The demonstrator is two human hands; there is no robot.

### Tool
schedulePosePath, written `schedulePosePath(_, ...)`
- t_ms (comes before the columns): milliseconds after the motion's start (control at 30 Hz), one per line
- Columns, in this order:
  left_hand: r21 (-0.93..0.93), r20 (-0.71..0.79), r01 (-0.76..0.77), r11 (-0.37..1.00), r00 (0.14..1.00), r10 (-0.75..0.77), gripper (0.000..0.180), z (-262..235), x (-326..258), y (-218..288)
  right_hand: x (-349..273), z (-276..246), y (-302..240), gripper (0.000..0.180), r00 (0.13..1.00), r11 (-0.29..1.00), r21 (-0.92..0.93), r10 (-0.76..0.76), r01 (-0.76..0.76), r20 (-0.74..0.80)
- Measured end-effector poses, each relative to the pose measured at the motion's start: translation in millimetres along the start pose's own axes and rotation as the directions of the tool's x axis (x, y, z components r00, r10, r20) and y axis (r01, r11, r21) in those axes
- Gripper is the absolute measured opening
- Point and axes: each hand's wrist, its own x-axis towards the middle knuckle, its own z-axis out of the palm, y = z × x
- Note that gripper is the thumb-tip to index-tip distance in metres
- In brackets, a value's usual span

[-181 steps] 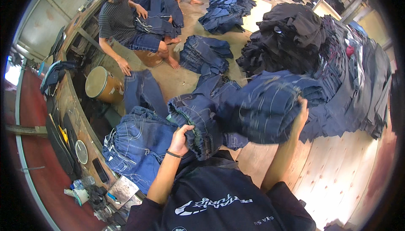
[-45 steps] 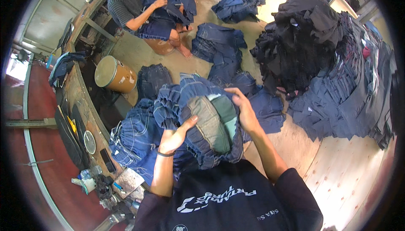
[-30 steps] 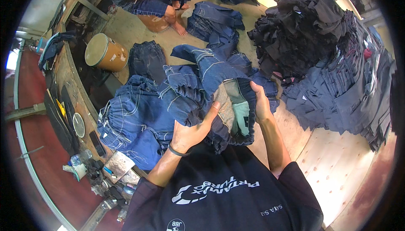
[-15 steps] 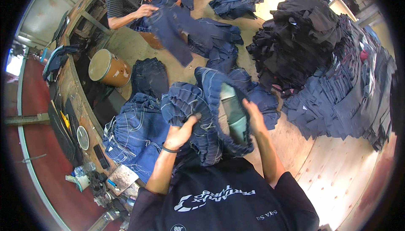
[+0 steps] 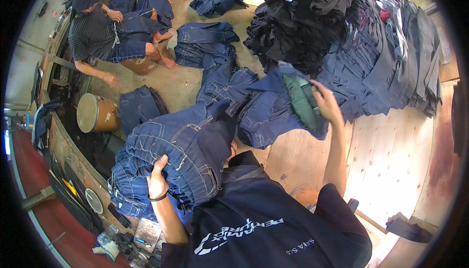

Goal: The person repeatedly picks up denim shorts from a pile, turns them inside out, and folds them by hand. They place the folded items into a growing stack on the table. Other workers are visible in the background performing similar tasks.

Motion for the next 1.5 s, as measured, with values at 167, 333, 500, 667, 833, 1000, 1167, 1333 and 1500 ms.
schedulePosePath(167, 0.062, 0.106, -0.13, 0.99, 0.987, 0.123, 0.057, 21, -2, 2, -38, 147, 60, 0.05, 0.985, 0.975, -0.153, 0.166, -0.159, 0.034)
schedulePosePath(333, 0.191, 0.251, -0.162, 0.968, 0.962, 0.111, 0.044, 60, 0, 15, -45, 224, -28, 0.064, 0.968, 0.991, 0.024, 0.126, -0.135, 0.216)
schedulePosePath(500, 0.21, 0.448, -0.321, 0.924, 0.871, 0.201, 0.037, 94, -2, 23, -42, 179, -200, 0.09, 0.894, 0.898, 0.397, -0.323, 0.187, 0.309)
schedulePosePath(667, 0.319, 0.529, -0.47, 0.823, 0.809, 0.257, 0.02, 101, 1, 31, -16, 146, -233, 0.057, 0.825, 0.829, 0.556, -0.268, -0.066, 0.497)
schedulePosePath(833, 0.418, 0.569, -0.521, 0.744, 0.789, 0.232, 0.019, 97, -5, 34, -6, 152, -193, 0.038, 0.885, 0.75, 0.627, -0.127, -0.211, 0.449)
schedulePosePath(1000, 0.435, 0.615, -0.685, 0.584, 0.7, 0.362, 0.028, 108, -24, 37, -20, 151, -179, 0.042, 0.898, 0.681, 0.685, -0.091, -0.26, 0.431)
schedulePosePath(1167, 0.412, 0.659, -0.748, 0.521, 0.639, 0.396, 0.034, 122, -43, 37, -35, 149, -172, 0.047, 0.881, 0.584, 0.711, 0.015, -0.391, 0.473)
schedulePosePath(1333, 0.325, 0.435, -0.455, 0.829, 0.85, 0.296, 0.035, 114, -39, 21, -49, 152, -170, 0.049, 0.898, 0.591, 0.697, 0.116, -0.407, 0.425)
schedulePosePath(1500, 0.413, 0.478, -0.591, 0.693, 0.788, 0.387, 0.026, 105, -30, -10, -55, 158, -179, 0.05, 0.909, 0.731, 0.628, -0.022, -0.269, 0.415)
